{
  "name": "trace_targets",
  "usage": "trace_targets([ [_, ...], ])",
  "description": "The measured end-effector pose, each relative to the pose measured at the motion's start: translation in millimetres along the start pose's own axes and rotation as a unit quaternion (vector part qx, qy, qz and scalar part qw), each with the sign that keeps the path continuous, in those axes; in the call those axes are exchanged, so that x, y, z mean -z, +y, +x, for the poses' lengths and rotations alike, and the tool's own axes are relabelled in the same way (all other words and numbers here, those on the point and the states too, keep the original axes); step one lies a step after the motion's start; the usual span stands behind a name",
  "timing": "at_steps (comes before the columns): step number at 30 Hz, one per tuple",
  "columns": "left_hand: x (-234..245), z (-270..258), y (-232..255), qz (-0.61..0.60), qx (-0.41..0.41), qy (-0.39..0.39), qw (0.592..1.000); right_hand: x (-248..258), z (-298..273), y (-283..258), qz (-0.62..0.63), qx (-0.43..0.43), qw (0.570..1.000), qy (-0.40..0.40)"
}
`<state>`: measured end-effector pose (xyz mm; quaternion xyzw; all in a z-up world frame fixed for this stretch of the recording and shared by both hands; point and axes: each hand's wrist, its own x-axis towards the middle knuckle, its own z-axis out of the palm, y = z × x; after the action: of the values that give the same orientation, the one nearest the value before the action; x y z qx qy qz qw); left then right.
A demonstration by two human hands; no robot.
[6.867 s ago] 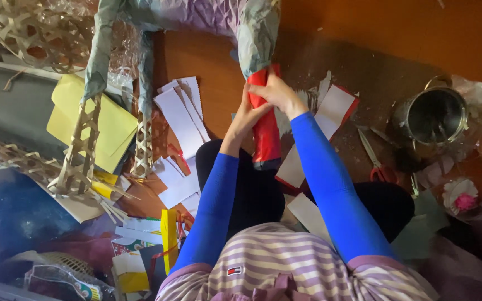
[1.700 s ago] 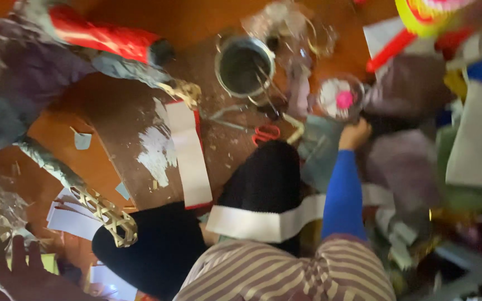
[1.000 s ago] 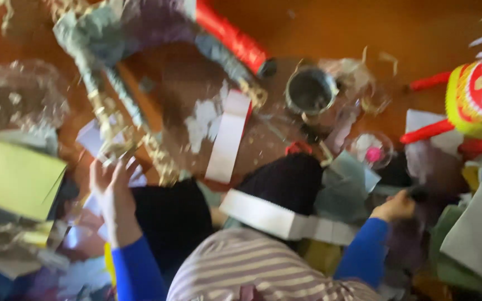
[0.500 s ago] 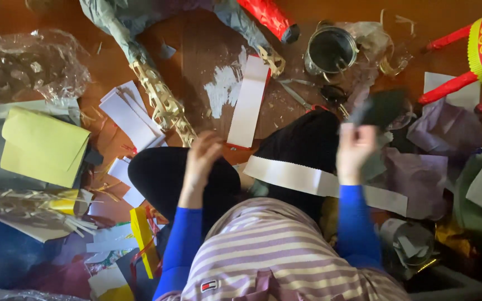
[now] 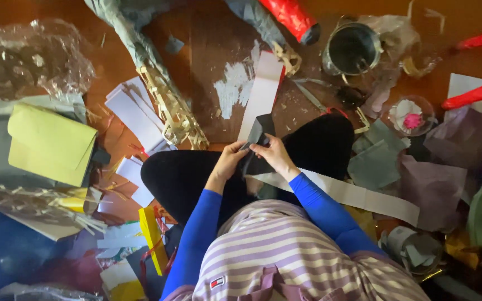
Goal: Applying paper strips and paste to a paper mache giraffe structure
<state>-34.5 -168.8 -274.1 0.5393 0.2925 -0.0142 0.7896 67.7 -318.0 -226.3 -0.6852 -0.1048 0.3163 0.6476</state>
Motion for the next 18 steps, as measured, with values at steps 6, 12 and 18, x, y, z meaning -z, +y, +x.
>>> trace_targets([
  [6,41,66,-26,-0.208,0.017,0.022,0.978,49,10,-31,-0.006,0.002,0.999,0.037],
  [12,88,134,-45,-0.294,0.000,0.293,0.910,72,1,-114,-0.063,-0.013,0.991,0.115],
  [18,59,90,-12,0.148,0.051,0.285,0.946,84,12,-112,-0.091,0.028,0.989,0.109],
])
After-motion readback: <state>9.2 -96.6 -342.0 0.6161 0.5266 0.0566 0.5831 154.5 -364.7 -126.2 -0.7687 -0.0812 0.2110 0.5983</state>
